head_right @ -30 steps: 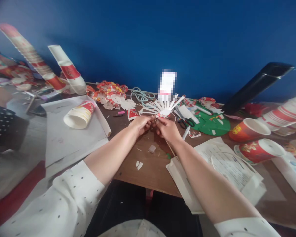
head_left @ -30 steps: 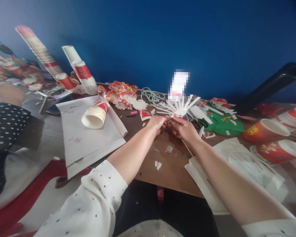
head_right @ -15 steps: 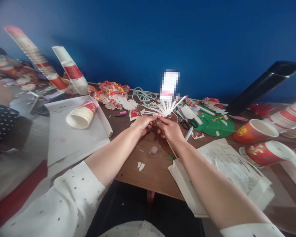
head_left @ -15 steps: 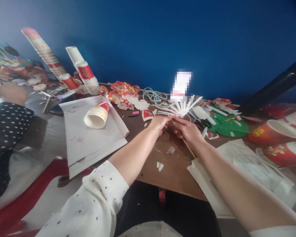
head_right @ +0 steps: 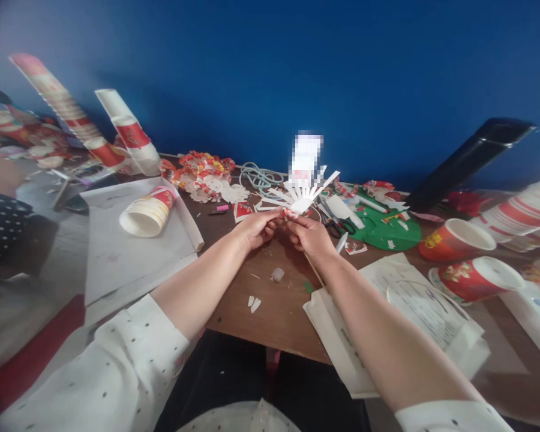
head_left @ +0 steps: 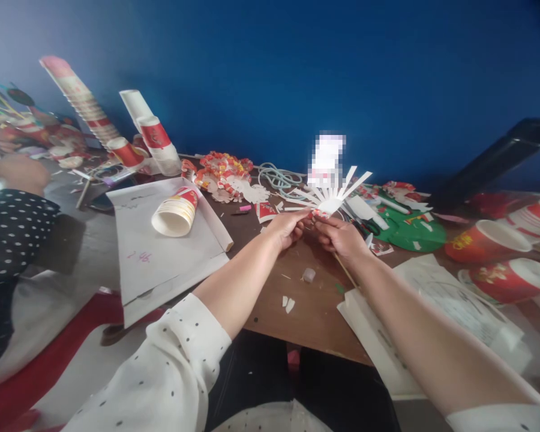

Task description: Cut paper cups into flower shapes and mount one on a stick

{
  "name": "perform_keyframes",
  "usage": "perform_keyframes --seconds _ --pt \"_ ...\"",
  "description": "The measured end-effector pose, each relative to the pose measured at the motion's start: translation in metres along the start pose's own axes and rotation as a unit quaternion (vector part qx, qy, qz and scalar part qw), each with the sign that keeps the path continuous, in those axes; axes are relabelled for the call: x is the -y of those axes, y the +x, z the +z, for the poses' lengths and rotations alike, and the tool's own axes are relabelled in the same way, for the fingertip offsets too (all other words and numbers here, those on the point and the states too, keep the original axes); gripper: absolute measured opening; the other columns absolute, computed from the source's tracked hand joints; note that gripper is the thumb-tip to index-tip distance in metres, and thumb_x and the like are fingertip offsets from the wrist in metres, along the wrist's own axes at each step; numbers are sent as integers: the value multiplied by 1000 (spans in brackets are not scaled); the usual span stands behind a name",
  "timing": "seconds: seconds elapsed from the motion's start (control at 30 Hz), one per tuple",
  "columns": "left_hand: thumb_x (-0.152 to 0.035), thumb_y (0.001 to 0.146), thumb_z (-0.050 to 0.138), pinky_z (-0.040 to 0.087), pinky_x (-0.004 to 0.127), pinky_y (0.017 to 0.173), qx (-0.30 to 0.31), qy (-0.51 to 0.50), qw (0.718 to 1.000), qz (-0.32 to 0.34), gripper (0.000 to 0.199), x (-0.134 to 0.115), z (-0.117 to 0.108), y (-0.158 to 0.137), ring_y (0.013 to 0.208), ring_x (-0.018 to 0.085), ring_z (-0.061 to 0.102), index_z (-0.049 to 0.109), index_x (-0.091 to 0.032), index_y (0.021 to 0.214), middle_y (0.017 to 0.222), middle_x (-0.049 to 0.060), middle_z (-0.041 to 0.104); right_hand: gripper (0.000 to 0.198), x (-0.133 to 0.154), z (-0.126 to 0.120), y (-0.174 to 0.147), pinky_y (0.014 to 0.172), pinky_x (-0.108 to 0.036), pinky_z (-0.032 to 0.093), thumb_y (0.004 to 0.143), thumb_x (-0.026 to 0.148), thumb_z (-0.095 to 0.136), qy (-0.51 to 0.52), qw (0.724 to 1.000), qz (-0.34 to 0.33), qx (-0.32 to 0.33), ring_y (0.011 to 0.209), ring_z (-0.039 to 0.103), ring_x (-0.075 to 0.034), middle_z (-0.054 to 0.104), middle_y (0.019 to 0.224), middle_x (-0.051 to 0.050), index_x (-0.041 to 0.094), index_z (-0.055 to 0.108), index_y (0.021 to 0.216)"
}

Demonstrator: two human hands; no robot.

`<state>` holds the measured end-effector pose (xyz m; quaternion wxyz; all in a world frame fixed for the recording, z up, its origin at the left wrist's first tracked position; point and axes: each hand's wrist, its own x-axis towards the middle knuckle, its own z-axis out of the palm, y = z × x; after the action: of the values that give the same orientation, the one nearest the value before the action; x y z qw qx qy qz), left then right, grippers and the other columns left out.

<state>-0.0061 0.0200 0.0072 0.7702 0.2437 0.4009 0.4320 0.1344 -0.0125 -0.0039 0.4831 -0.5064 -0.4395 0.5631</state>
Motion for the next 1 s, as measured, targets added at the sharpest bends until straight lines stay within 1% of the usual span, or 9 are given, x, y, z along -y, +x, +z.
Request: perform_keyframes --seconds 0.17,0.33,0.4,0.53,0.6,0.73,0.8,0.87,1.0 --pt "-13 72 72 25 12 35 1 49 999 21 12 0 0 -2 39 0 39 62 -9 66 59 3 58 54 2 -3 -1 37 -17 14 57 30 78 27 1000 16 0 42 32 -2 53 65 2 15 66 107" --pt "-18 76 69 22 13 35 -19 85 996 21 18 3 2 -2 37 1 35 58 -10 64 49 -1 49 46 3 -1 -6 37 -18 13 58 34 76 27 999 12 12 41 31 -3 51 59 3 13 66 98" --pt "-22 76 69 23 14 36 -31 103 994 19 20 4 3 -3 37 2 35 57 -11 64 48 -2 47 44 2 -2 -6 37 -18 14 62 38 73 -3 1000 8 19 39 30 -4 45 51 6 12 66 98" --pt "-20 78 65 23 14 37 -7 126 991 40 15 7 4 -2 39 2 38 60 -10 68 56 2 55 41 -2 -4 -5 39 -20 21 72 45 65 -127 991 -41 10 37 32 -6 40 42 7 13 67 96" --pt "-15 76 63 21 14 37 -3 134 990 54 12 9 4 0 38 2 36 60 -10 66 54 1 53 35 -2 -4 -5 42 -22 27 77 45 60 -206 975 -84 2 40 37 -8 44 43 5 14 69 88" --pt "-6 72 56 18 15 37 -6 145 987 74 17 11 4 4 36 2 30 55 -12 55 44 -4 41 29 2 -1 -6 55 -25 37 84 36 50 -324 931 -170 -4 50 48 -13 53 50 1 16 70 81" --pt "-5 70 55 18 16 37 -21 152 984 91 17 11 4 5 35 2 29 55 -12 54 42 -5 38 27 3 1 -7 60 -26 39 85 32 49 -354 913 -202 -14 54 52 -15 56 53 0 17 70 84" --pt "-5 69 58 18 16 38 -35 147 984 99 16 11 6 5 36 2 29 56 -12 55 43 -5 39 26 3 2 -7 62 -27 40 85 32 49 -366 905 -213 -27 56 54 -16 57 54 0 18 71 91" --pt "-7 69 62 16 16 37 -42 104 990 80 14 10 9 4 36 1 28 56 -11 57 45 -4 42 29 4 3 -7 60 -27 40 85 33 51 -344 920 -186 -33 52 53 -16 59 53 1 18 69 102"
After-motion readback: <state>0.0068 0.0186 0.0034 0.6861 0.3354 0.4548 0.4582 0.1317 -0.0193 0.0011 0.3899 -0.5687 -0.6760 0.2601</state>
